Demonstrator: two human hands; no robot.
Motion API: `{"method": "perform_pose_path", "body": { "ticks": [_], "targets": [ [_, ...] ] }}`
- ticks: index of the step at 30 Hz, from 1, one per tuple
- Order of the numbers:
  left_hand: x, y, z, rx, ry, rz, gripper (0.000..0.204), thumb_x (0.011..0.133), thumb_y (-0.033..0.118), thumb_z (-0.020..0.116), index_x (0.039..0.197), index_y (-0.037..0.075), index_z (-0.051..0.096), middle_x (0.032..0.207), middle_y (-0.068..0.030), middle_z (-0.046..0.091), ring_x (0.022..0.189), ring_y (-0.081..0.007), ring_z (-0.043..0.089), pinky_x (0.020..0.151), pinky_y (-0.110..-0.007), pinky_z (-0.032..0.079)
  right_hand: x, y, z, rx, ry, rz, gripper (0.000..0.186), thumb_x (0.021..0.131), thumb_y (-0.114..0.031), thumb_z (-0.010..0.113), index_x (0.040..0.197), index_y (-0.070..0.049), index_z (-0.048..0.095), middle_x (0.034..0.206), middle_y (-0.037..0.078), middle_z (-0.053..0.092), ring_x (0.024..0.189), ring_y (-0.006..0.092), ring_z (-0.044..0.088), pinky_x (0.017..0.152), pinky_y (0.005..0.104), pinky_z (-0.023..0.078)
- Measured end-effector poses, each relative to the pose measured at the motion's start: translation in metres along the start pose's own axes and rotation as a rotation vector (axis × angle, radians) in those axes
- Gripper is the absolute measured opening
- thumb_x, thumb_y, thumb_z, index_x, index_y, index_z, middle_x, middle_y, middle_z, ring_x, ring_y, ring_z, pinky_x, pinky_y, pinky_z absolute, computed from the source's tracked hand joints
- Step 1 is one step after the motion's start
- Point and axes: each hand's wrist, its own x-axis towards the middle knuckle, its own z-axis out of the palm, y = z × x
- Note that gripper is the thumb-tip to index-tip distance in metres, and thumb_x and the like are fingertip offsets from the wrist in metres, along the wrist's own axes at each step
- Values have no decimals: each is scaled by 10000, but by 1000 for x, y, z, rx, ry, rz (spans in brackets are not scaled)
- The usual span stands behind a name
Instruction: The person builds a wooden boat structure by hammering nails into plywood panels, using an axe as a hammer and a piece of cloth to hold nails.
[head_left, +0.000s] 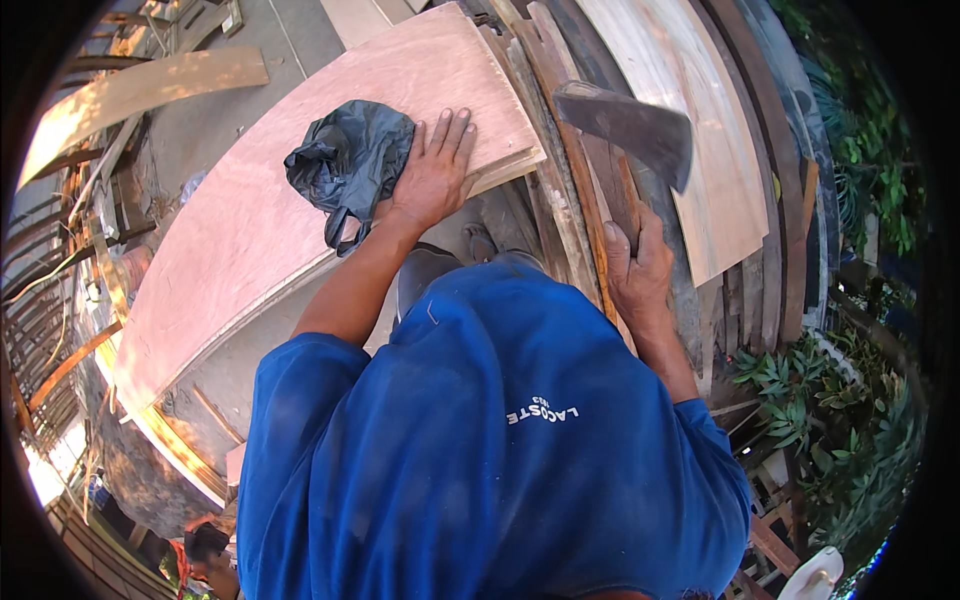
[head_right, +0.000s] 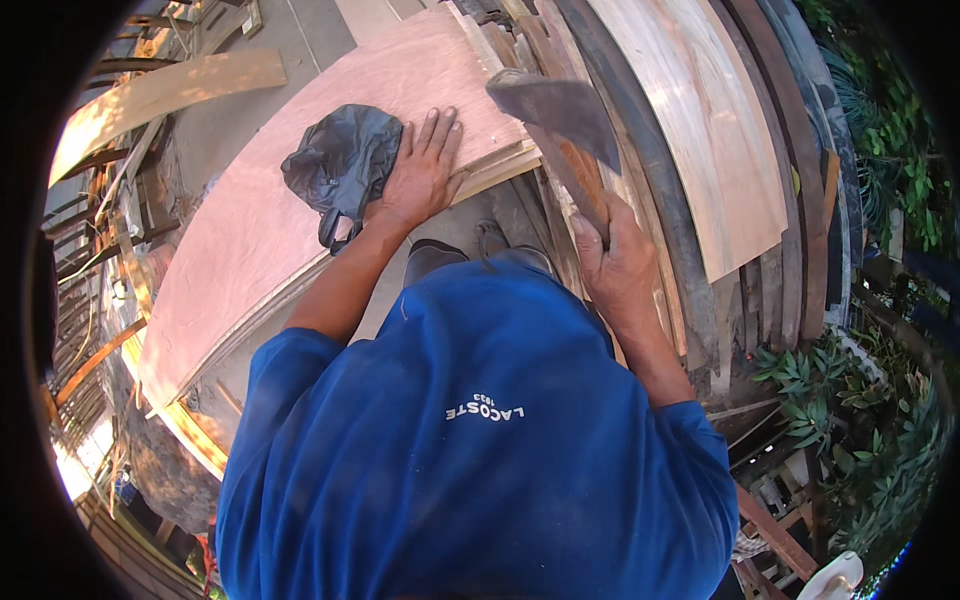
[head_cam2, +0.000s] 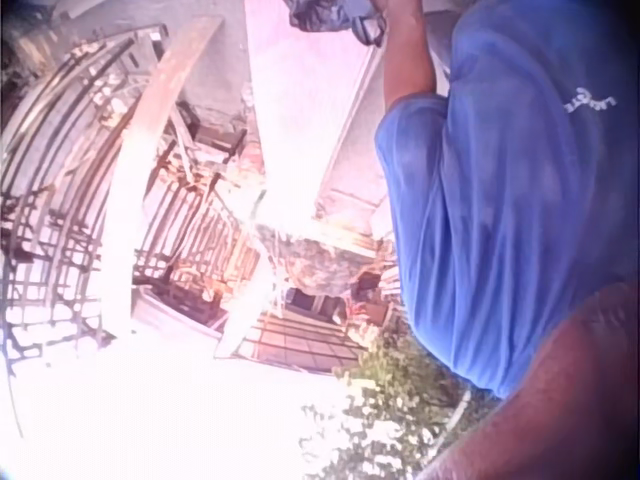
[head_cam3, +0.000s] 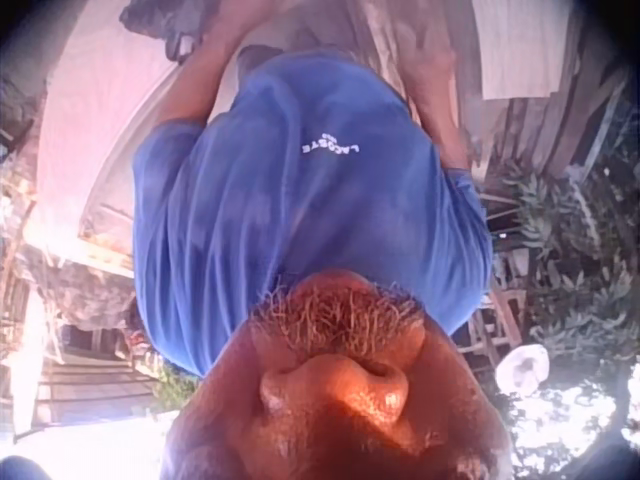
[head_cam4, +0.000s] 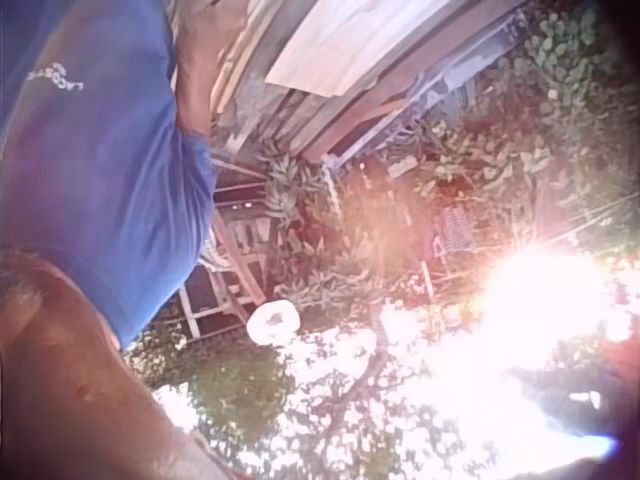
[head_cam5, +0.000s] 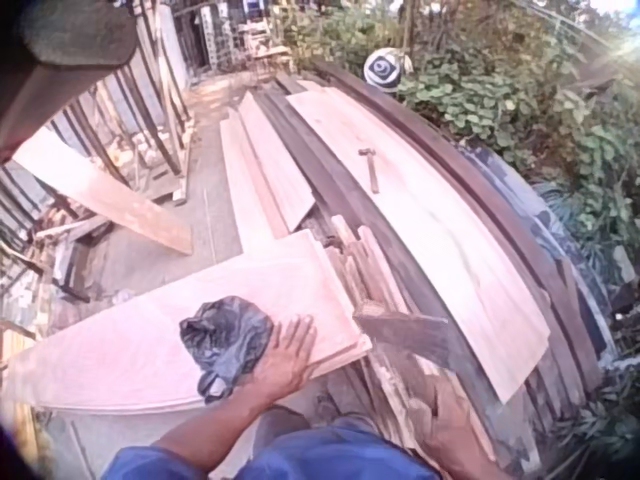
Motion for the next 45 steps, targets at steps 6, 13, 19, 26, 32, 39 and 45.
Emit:
{"method": "perform_pose_path", "body": {
  "ticks": [6,13,19,26,32,39,45],
  "targets": [
    [-2,4,-1,18,-4,13,788,967,390,657,1592,0,377,1712,-190,283,1592,-373,250,1277,-594,209,18,8,7,-436,-429,191,334,1028,-247,669,1289,-50,598,954,279,728,874,491,717,739,521,569],
    [-1,2,-1,39,6,19,767,983,391,625,1595,0,377,1720,-180,275,1594,-356,258,1279,-588,210,5,13,20,-27,136,-179,306,1011,-281,677,1214,-85,559,888,284,705,830,493,708,717,570,545],
    [3,-4,-2,44,26,20,775,981,386,630,1598,-3,370,1715,-183,283,1590,-348,265,1287,-565,210,13,9,14,-402,-373,129,295,1004,-275,673,1196,-78,565,898,280,714,832,498,706,704,574,541],
    [-4,4,-1,38,7,20,795,970,395,652,1601,4,368,1715,-174,286,1586,-345,273,1291,-541,221,3,42,40,-399,-339,192,279,1016,-312,649,1092,-62,552,851,304,700,794,529,685,696,628,508],
    [-4,-1,0,-47,106,1,837,899,355,741,1588,28,398,1701,-138,326,1577,-325,297,1298,-524,219,8,15,31,-68,46,-79,278,1006,-255,674,1134,-37,557,873,299,705,816,503,704,683,594,526],
    [-1,-7,-1,-109,135,-93,830,867,379,790,1548,31,466,1666,-137,389,1560,-314,331,1297,-481,247,23,46,42,-452,-402,88,337,1000,-300,651,1197,-49,539,870,290,707,798,511,691,709,612,522],
    [-17,7,1,-242,254,-116,796,839,326,830,1497,8,515,1616,-160,453,1521,-343,389,1254,-458,344,5,68,55,-396,-374,90,323,1035,-341,600,1184,-61,537,891,311,710,830,531,688,734,623,521]
  ]
}}
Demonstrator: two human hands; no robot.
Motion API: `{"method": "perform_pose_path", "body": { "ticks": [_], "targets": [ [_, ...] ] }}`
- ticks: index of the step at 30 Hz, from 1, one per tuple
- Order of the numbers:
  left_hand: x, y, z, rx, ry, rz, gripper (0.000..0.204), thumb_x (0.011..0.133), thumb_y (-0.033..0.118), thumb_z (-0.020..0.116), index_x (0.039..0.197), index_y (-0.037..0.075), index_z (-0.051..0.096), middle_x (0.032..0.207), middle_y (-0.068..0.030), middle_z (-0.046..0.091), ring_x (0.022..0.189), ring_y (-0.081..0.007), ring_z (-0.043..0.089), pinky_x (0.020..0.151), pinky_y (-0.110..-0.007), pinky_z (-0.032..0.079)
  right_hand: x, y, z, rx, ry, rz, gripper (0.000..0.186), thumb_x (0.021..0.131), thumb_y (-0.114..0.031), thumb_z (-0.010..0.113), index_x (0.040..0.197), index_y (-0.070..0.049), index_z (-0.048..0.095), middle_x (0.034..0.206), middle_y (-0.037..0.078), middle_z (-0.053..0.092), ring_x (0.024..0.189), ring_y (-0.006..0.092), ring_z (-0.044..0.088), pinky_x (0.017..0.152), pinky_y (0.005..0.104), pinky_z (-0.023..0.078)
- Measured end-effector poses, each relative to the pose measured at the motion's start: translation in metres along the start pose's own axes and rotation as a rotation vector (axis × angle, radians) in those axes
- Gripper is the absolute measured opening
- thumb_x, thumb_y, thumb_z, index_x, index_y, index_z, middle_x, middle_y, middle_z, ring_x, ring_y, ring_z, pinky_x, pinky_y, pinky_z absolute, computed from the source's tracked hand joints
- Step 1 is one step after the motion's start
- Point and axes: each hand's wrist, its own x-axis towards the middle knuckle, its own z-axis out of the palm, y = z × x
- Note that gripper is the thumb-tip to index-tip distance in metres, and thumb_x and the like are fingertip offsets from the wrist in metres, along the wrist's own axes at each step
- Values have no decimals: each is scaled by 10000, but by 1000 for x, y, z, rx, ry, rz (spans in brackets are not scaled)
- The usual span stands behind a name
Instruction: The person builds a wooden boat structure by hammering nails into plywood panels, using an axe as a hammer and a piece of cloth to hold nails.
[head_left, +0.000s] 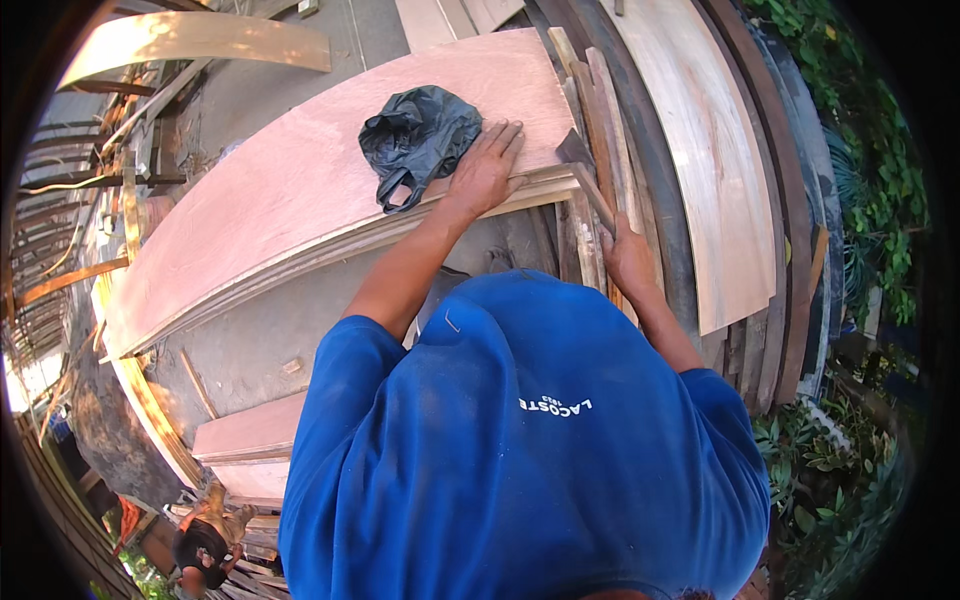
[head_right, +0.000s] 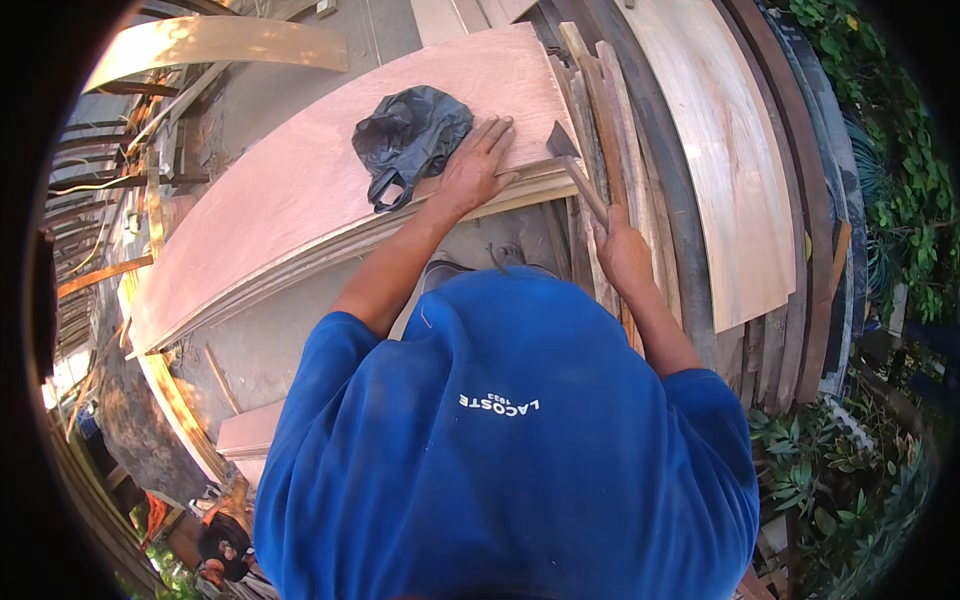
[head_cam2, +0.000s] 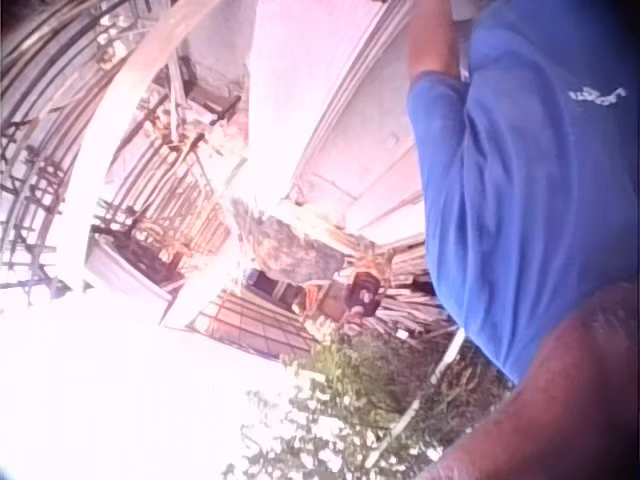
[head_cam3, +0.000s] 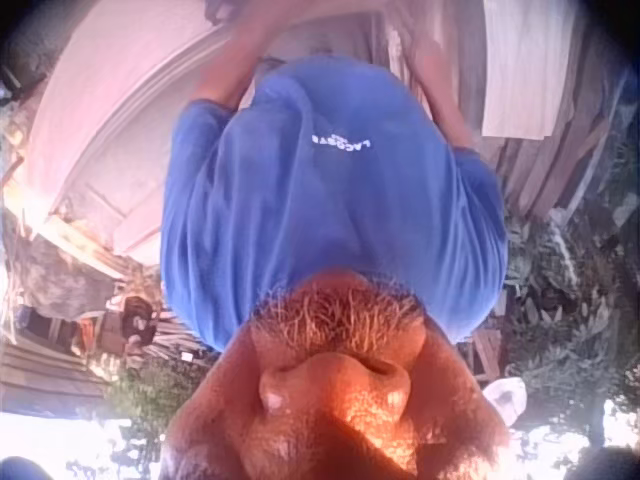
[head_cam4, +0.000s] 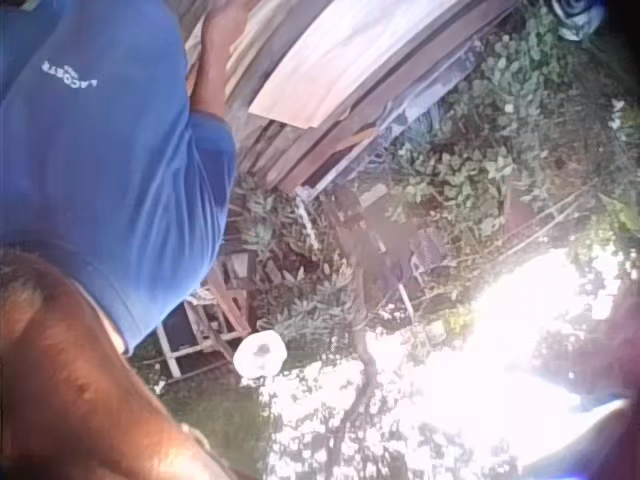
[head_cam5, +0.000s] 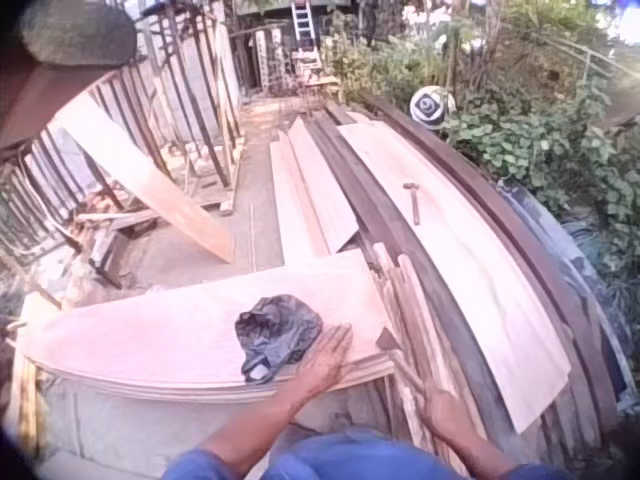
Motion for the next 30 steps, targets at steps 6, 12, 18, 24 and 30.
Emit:
{"method": "perform_pose_path", "body": {
  "ticks": [6,12,18,24,30],
  "targets": [
    [-35,11,-89,-163,470,-66,251,859,92,731,1101,30,735,1136,-169,726,1038,-373,713,896,-434,586,7,13,-3,61,-60,14,347,1039,-336,598,1217,-41,553,907,339,704,895,539,689,779,612,525],
    [-47,-92,-96,78,65,-617,318,867,255,728,1113,57,770,1179,-218,707,1092,-405,689,933,-505,574,15,12,19,316,-64,-19,384,1051,-304,591,1297,-9,586,1054,330,714,1030,485,707,867,518,537],
    [-19,-97,-65,87,172,-316,395,826,388,798,1095,99,790,1082,-194,699,1098,-391,652,950,-492,533,28,26,19,256,-99,-39,433,1061,-331,585,1301,30,600,1118,303,709,1082,431,705,920,484,529],
    [-24,-93,-48,5,-154,-374,371,938,174,565,1264,96,727,1277,-201,701,1219,-377,661,1033,-483,525,41,58,46,365,-67,-125,355,1082,-307,589,1152,37,636,707,70,556,604,154,501,575,371,430],
    [-8,-84,-90,135,-456,-462,487,940,178,592,1425,200,635,1321,-177,697,1259,-345,658,1031,-480,532,25,32,18,464,-212,66,441,1076,-304,582,1281,86,603,1119,271,712,1017,338,698,900,460,521]
  ]
}}
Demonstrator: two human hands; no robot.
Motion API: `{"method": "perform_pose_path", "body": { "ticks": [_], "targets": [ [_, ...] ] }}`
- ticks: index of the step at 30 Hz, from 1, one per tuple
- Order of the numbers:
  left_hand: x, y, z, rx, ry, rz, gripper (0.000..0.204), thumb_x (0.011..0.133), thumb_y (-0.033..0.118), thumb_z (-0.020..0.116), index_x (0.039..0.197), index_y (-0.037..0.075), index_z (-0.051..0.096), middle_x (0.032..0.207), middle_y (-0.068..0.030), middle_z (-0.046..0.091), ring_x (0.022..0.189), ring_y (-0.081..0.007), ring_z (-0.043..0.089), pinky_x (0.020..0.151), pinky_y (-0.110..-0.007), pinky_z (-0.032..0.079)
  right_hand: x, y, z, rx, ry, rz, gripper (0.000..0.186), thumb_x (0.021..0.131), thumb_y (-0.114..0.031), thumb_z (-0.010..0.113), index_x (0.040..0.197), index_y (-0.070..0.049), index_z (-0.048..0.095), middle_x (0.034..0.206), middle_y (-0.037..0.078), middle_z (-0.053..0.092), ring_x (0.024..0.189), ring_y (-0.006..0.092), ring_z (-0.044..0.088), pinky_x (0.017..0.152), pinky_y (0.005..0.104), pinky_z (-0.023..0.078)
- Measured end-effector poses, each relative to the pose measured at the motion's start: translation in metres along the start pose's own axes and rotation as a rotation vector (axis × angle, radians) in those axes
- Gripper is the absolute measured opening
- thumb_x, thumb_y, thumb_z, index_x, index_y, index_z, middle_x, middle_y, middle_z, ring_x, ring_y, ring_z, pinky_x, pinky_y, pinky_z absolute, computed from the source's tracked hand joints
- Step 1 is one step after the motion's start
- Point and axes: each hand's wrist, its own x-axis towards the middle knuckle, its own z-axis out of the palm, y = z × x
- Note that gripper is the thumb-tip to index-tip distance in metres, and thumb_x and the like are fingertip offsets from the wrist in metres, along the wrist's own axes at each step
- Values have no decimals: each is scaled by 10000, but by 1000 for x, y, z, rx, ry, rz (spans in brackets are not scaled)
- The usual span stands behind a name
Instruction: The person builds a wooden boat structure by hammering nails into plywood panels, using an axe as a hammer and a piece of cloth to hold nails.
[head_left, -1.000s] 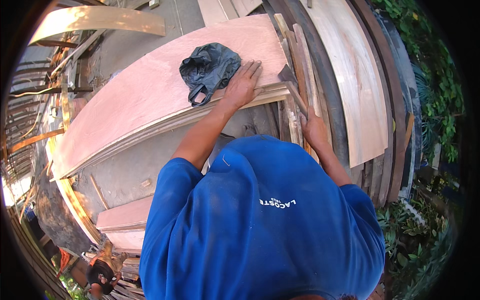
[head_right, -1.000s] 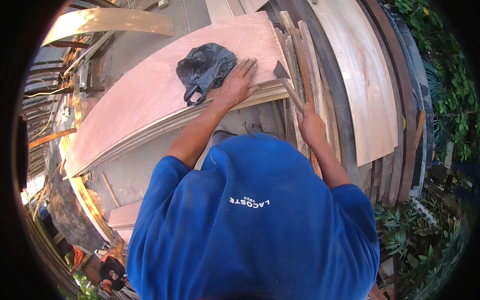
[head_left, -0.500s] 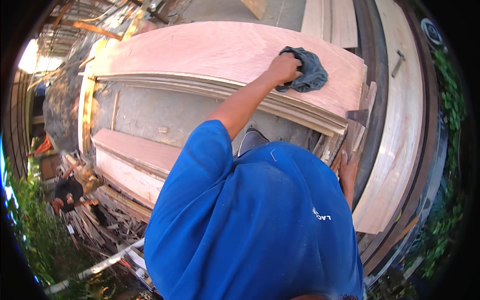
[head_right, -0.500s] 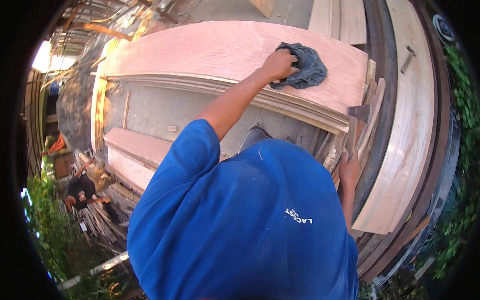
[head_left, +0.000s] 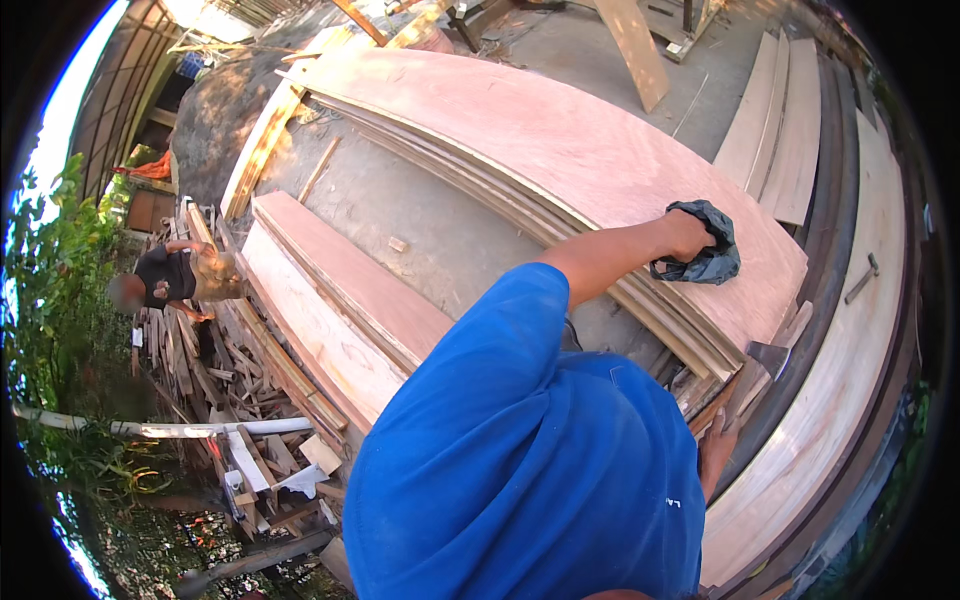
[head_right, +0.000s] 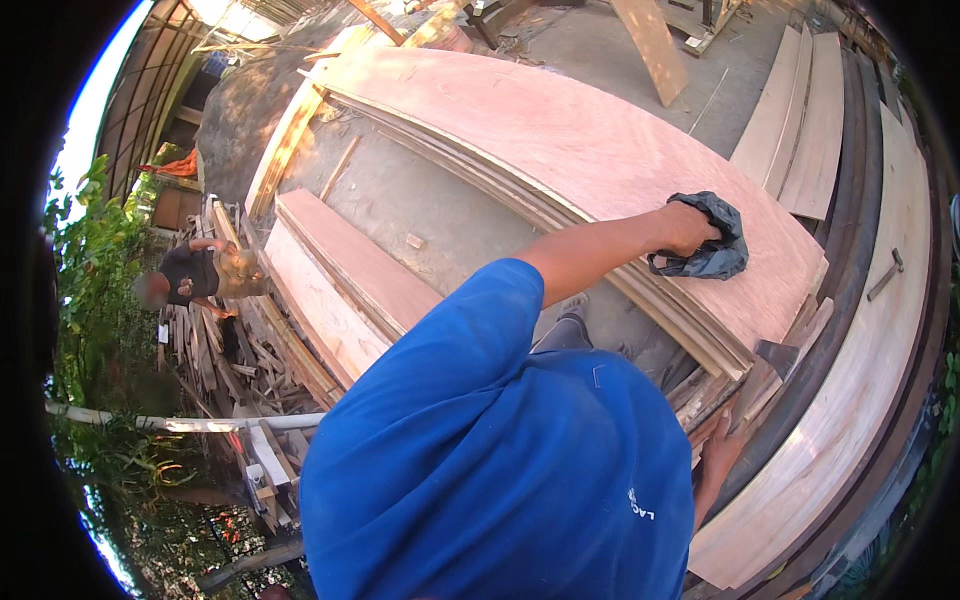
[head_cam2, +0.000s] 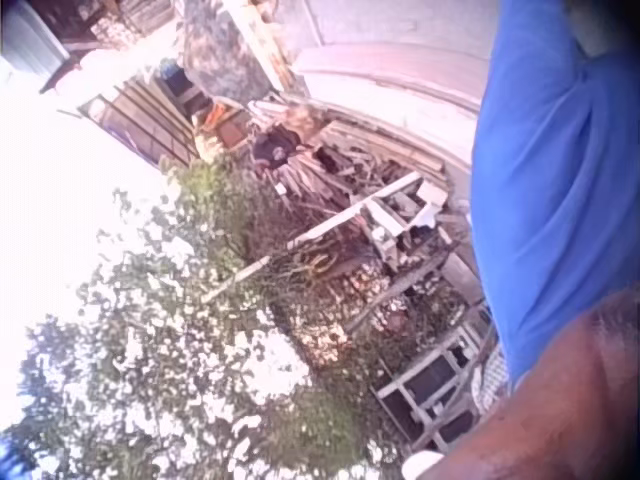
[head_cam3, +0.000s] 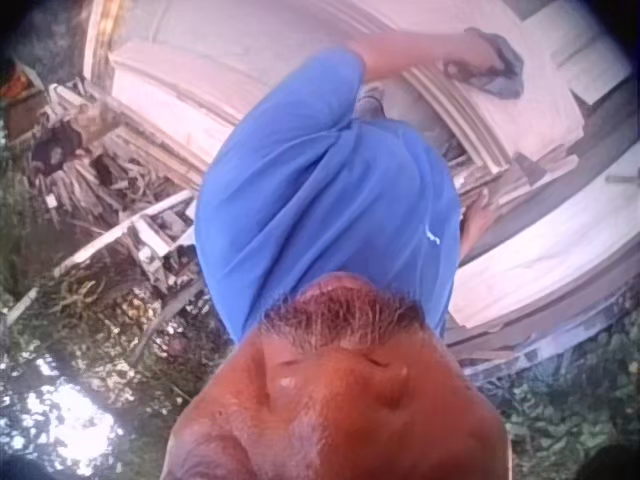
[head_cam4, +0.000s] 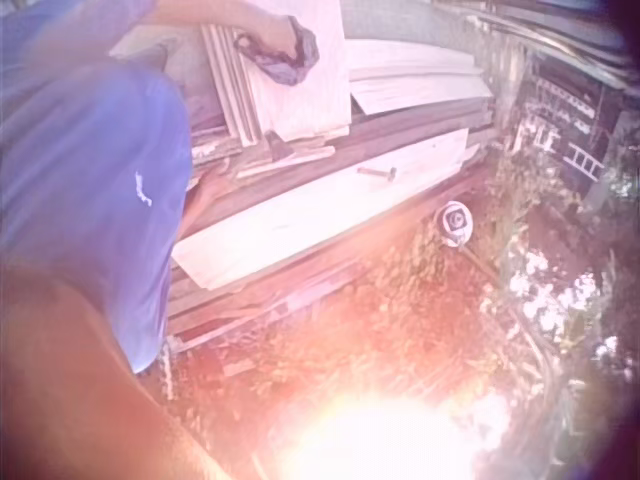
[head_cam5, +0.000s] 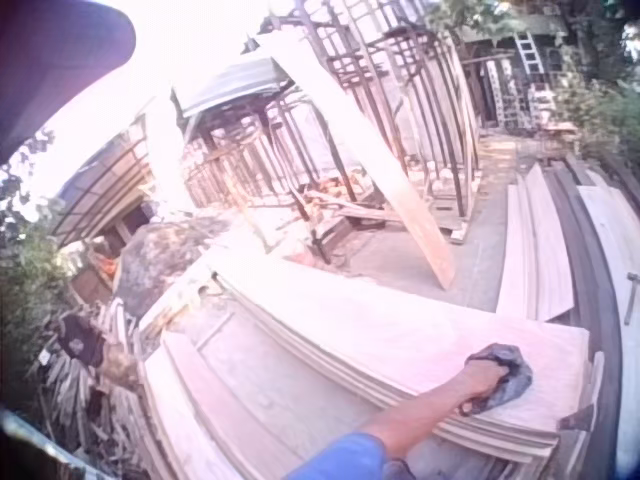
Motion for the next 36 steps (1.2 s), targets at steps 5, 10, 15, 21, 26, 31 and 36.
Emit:
{"method": "perform_pose_path", "body": {
  "ticks": [5,10,15,21,26,31,36],
  "targets": [
    [15,-27,-2,-2,28,138,379,900,114,623,1276,146,661,1130,-216,731,1113,-406,695,933,-516,544,-5,-11,9,-137,143,-269,377,1064,-273,585,1256,49,617,1020,263,708,959,337,699,855,451,523],
    [28,-39,-13,-95,33,296,278,854,50,618,1114,45,715,1037,-273,731,1024,-449,705,886,-517,544,3,-4,3,-46,55,-56,363,1057,-306,605,1187,31,638,890,225,696,844,327,691,793,443,525],
    [20,-43,-35,-143,237,244,236,808,65,667,1033,14,720,975,-262,724,976,-452,698,859,-499,546,2,6,8,18,48,-47,406,1052,-342,613,1212,30,644,887,227,699,842,326,692,799,442,529],
    [3,-54,-51,-260,323,117,262,799,80,713,1041,20,790,997,-218,760,923,-380,741,840,-421,583,5,3,10,-12,56,-98,386,1057,-316,599,1228,28,646,967,268,719,913,361,714,838,450,533],
    [-18,-70,-55,-641,410,-35,205,832,70,827,1022,-6,815,888,-137,794,811,-159,751,752,-320,596,15,17,13,82,38,-77,359,1068,-319,594,1197,12,643,864,140,689,782,257,665,726,392,514],
    [-61,-98,-65,-1305,384,-115,222,885,17,796,1067,-104,756,957,-157,775,863,-209,755,814,-315,631,-14,-37,7,338,-72,171,278,1092,-346,573,960,-102,572,645,-41,474,481,65,439,426,245,338],
    [-124,-192,-56,-1532,557,-298,285,905,-2,776,1142,-143,703,1081,-199,749,966,-258,752,885,-325,644,-28,-69,17,495,60,136,297,1092,-372,582,950,-117,528,640,-29,472,473,74,434,414,257,348]
  ]
}}
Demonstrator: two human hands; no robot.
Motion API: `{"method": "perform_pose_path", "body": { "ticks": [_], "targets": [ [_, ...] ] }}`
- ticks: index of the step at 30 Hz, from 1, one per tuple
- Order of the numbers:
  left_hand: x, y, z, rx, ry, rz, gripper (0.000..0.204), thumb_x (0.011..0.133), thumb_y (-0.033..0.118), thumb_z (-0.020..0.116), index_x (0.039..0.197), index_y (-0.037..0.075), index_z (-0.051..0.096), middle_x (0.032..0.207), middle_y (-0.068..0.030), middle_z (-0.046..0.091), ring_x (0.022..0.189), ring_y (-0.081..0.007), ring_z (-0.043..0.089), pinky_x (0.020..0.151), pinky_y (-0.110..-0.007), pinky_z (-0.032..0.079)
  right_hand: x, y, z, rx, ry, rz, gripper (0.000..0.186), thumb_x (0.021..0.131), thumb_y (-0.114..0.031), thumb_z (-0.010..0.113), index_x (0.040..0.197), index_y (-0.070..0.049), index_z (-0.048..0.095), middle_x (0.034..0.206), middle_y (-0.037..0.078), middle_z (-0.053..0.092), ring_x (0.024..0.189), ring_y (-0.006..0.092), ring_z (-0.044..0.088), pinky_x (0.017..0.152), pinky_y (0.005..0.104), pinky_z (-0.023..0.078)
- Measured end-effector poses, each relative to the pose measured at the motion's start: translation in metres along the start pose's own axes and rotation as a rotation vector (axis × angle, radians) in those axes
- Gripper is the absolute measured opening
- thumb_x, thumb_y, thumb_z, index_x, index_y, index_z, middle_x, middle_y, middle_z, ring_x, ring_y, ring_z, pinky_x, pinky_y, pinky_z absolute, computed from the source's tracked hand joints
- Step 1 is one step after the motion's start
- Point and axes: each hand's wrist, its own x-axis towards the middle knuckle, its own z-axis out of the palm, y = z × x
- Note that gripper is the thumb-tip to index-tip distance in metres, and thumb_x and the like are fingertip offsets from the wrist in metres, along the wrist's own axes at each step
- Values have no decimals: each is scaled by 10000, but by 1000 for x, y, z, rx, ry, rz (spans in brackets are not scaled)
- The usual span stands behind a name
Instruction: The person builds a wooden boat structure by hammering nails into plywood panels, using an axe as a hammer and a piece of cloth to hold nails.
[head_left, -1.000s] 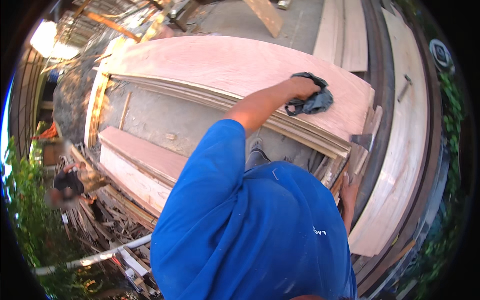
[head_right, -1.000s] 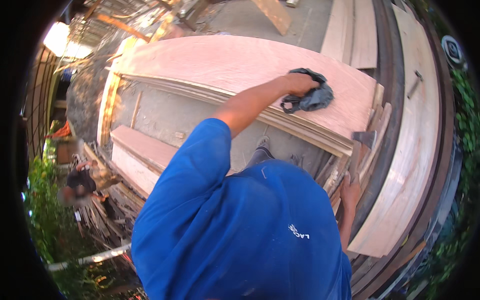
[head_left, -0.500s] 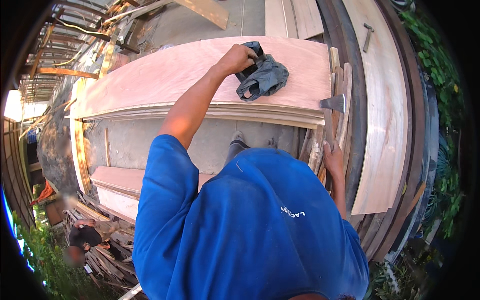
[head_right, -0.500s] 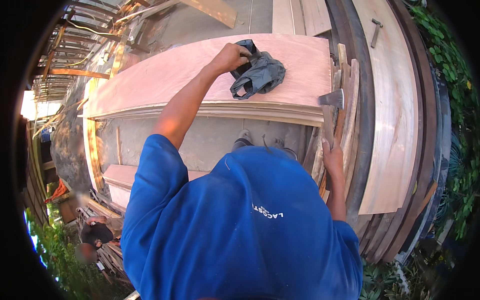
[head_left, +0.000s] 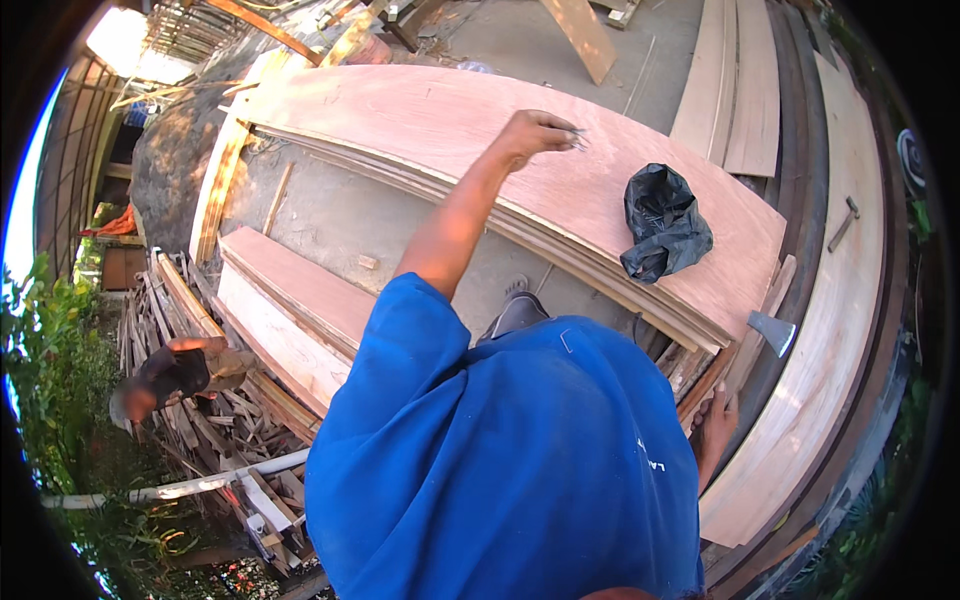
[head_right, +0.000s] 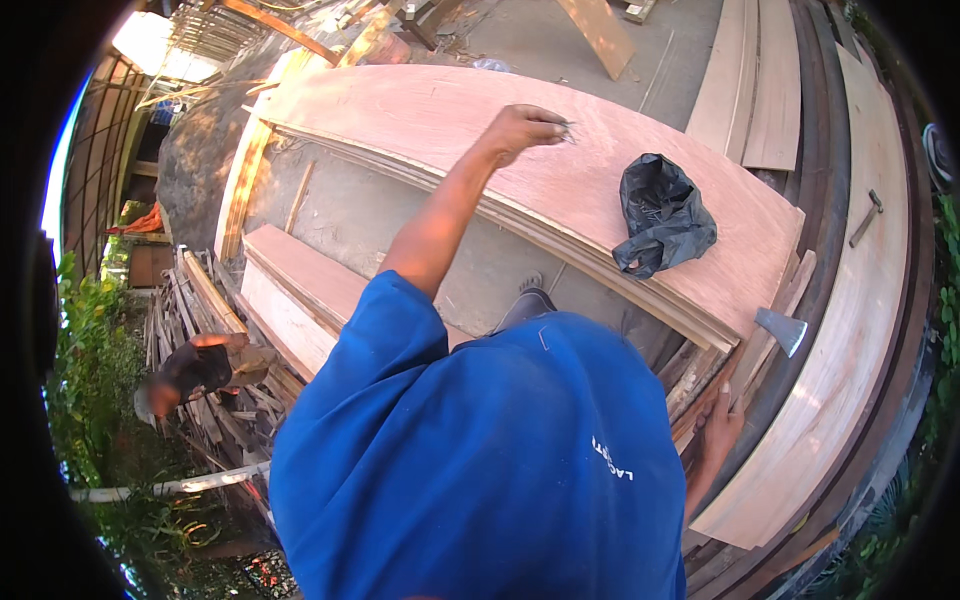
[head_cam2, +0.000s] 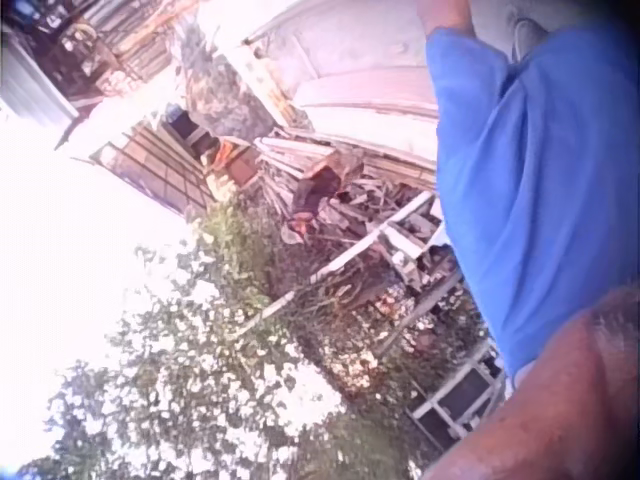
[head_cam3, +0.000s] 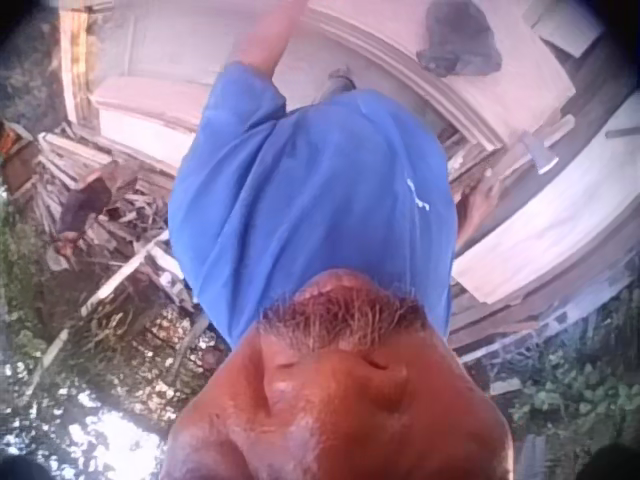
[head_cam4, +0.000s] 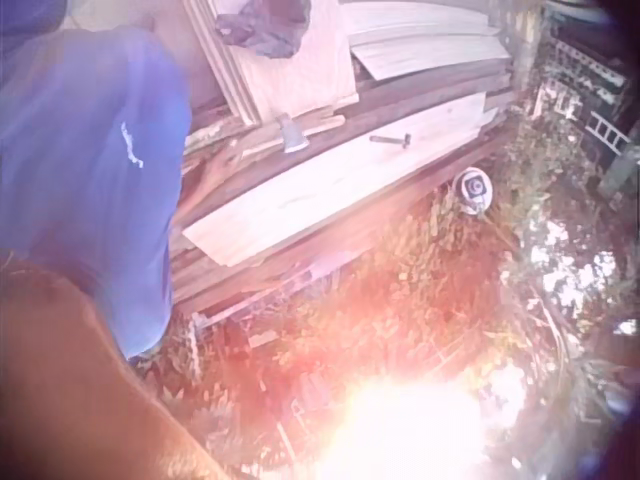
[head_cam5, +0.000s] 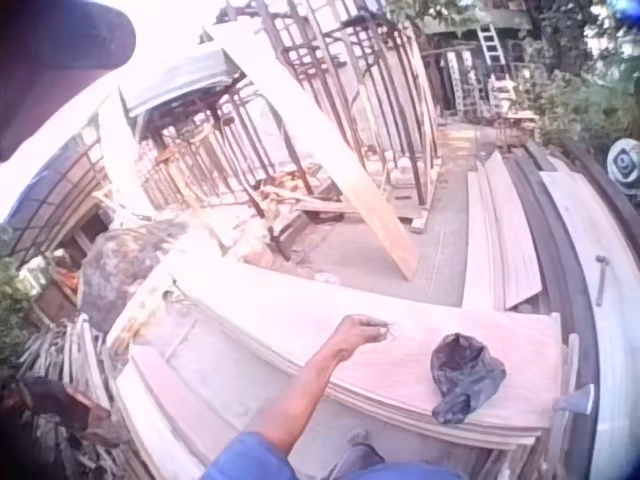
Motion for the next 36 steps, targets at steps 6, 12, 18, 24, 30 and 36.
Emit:
{"method": "perform_pose_path", "body": {
  "ticks": [6,12,18,24,30,36],
  "targets": [
    [33,-37,-149,72,252,-50,231,899,-53,746,1109,-143,718,1067,-198,749,974,-277,752,874,-331,659,-22,-80,63,-47,-8,-158,317,1096,-374,585,959,-92,539,653,-24,484,514,72,461,453,259,374],
    [55,-67,-245,309,163,-72,242,958,60,741,1116,-123,728,1039,-148,760,928,-210,739,839,-285,620,-52,-123,191,-149,-58,-201,294,1093,-337,604,967,-73,570,673,-31,484,542,63,457,475,248,361],
    [36,-60,-299,740,111,100,207,965,135,716,1085,-16,789,907,-117,793,801,-176,725,758,-316,560,-74,-107,354,-372,-180,-318,270,1087,-298,612,972,-54,603,656,-47,483,546,44,450,495,244,345],
    [47,-69,-344,774,214,627,188,958,175,729,1029,6,773,1049,-161,761,918,-243,727,836,-336,555,-82,-94,474,-781,-235,-262,370,1042,-359,642,1091,7,632,799,231,698,765,398,701,695,503,515],
    [26,-103,-390,288,269,298,191,1027,130,679,1138,-24,707,856,-17,660,759,-92,592,719,-269,519,-101,-87,505,-1102,-237,-241,398,1046,-399,587,1187,-26,575,926,305,715,888,515,687,775,608,529],
    [33,-94,-372,112,270,315,358,1045,89,646,1372,-57,630,881,-8,646,757,-75,574,703,-244,507,-127,-78,489,-1026,-202,-333,371,1045,-369,594,1161,-21,544,902,299,712,859,522,682,761,622,519]
  ]
}}
